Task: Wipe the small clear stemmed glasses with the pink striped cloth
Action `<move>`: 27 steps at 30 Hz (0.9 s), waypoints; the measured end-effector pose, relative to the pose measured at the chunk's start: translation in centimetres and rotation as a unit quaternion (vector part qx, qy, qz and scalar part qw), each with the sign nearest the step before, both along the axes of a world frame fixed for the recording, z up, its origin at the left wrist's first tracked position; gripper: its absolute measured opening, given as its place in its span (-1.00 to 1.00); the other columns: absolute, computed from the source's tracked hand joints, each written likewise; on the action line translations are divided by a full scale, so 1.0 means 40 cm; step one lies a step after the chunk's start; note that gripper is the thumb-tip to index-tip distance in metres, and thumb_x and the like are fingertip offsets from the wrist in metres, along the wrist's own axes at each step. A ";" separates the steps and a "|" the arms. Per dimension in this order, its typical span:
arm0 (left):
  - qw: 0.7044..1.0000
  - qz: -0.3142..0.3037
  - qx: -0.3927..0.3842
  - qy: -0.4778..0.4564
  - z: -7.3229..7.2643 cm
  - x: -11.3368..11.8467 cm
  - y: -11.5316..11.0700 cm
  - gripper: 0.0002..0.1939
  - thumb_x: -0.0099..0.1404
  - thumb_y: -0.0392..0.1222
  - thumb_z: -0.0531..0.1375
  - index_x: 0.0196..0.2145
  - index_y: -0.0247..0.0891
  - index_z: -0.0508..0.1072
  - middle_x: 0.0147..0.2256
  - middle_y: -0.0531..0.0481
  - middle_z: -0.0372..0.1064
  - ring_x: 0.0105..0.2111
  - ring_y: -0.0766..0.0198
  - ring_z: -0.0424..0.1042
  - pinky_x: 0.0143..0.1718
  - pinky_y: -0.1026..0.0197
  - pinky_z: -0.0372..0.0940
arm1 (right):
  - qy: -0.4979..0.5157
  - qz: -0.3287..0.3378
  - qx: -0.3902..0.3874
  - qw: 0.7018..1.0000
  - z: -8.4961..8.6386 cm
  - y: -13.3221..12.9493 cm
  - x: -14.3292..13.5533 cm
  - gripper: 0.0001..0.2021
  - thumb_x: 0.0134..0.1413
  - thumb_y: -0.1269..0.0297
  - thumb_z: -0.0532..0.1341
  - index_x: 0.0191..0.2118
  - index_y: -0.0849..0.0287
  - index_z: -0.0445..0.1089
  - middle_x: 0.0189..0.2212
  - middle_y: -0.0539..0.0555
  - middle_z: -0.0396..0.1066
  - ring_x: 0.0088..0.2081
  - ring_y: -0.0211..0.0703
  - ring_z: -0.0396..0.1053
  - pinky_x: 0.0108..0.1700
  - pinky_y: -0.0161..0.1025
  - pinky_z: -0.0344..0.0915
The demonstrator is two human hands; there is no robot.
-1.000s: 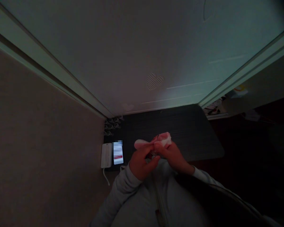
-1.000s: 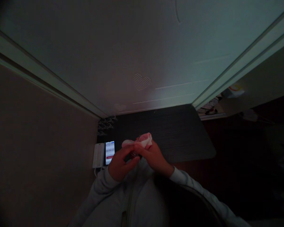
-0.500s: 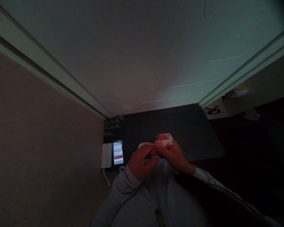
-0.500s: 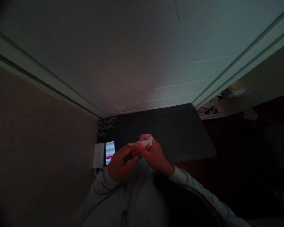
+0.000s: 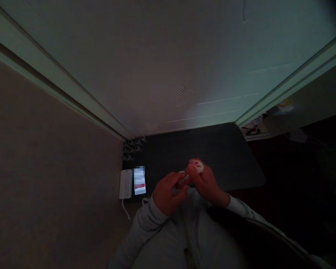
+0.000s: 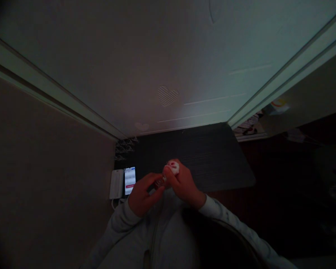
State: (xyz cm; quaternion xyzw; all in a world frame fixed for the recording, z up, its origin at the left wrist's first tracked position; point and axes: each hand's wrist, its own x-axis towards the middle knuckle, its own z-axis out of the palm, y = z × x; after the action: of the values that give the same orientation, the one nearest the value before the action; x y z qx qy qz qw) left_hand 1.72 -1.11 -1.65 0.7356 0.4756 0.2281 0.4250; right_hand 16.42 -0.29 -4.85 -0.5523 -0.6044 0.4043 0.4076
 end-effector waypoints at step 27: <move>0.996 0.024 -0.077 -0.033 0.002 -0.002 -0.006 -0.81 0.11 -0.23 0.08 -0.28 -0.29 0.35 -0.41 -0.01 0.34 -0.43 0.30 0.30 -0.38 0.26 0.20 | 0.106 -0.017 -0.052 0.993 -0.017 -0.017 -0.012 -0.63 0.15 0.11 -0.17 -0.60 0.15 0.07 -0.63 -0.07 0.06 -0.57 -0.30 0.06 -0.50 -0.31 0.06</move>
State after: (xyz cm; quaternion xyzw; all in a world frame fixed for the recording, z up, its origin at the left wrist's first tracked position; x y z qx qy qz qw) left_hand 1.66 -1.35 -1.59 0.6814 0.4946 0.2251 0.4903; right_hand 15.93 -0.96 -5.52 -0.5371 -0.5265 0.4845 0.4467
